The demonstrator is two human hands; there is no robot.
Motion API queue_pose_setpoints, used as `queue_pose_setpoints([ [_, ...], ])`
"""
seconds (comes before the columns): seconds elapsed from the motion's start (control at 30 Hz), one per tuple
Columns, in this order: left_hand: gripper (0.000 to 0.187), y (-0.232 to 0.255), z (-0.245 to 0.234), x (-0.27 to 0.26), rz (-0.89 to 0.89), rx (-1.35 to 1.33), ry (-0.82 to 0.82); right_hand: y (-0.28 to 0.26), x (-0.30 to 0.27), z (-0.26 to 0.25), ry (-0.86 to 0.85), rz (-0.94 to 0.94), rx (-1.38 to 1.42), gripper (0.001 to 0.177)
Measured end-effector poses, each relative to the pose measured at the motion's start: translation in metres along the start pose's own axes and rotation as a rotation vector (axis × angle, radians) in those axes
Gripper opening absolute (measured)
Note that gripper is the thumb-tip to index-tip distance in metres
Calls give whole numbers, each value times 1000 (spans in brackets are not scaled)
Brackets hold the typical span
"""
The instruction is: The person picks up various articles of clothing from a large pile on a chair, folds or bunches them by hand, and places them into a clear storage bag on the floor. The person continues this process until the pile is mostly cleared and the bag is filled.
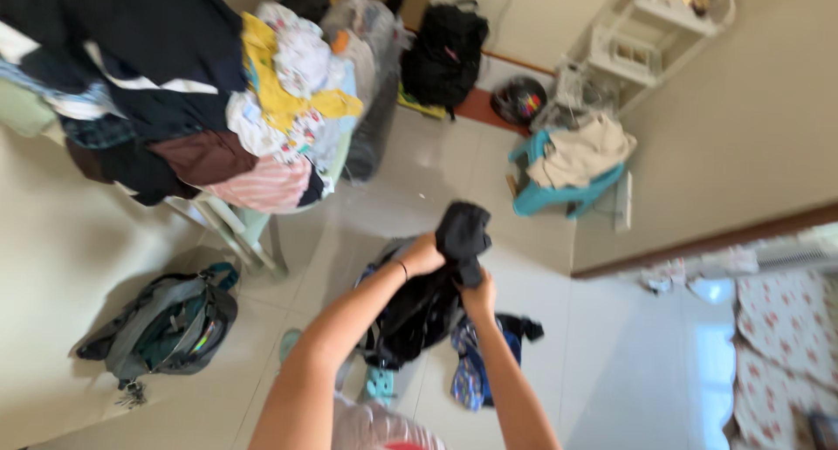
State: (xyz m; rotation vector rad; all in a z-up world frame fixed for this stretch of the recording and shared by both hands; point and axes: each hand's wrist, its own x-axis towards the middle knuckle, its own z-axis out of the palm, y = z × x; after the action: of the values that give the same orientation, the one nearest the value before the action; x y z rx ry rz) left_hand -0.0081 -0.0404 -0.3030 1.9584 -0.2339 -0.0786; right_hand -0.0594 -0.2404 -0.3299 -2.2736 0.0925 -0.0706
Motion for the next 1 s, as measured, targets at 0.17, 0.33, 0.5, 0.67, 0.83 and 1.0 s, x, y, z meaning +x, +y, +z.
queue_pose_setpoints([
  [0.17, 34, -29, 22, 1, -172, 15, 67, -2, 3, 22, 8, 61, -74, 69],
  [0.33, 48, -42, 42, -24, -296, 694, -552, 1, 6, 31, -75, 82, -145, 80],
  [0.5, 61, -53, 20, -36, -230, 492, -697, -17, 43, 43, -161, 68, -177, 56],
  [0.67, 42, -66, -69, -22, -62, 553, -510, -89, 96, 79, -256, -204, -88, 44],
  [0.83, 38, -51, -226, -12, -108, 629, 28, -233, 123, 121, -403, -437, 108, 38],
  [1.0, 28, 37, -410, -48, -32, 632, 504, -400, 118, 159, -442, -592, 244, 35],
])
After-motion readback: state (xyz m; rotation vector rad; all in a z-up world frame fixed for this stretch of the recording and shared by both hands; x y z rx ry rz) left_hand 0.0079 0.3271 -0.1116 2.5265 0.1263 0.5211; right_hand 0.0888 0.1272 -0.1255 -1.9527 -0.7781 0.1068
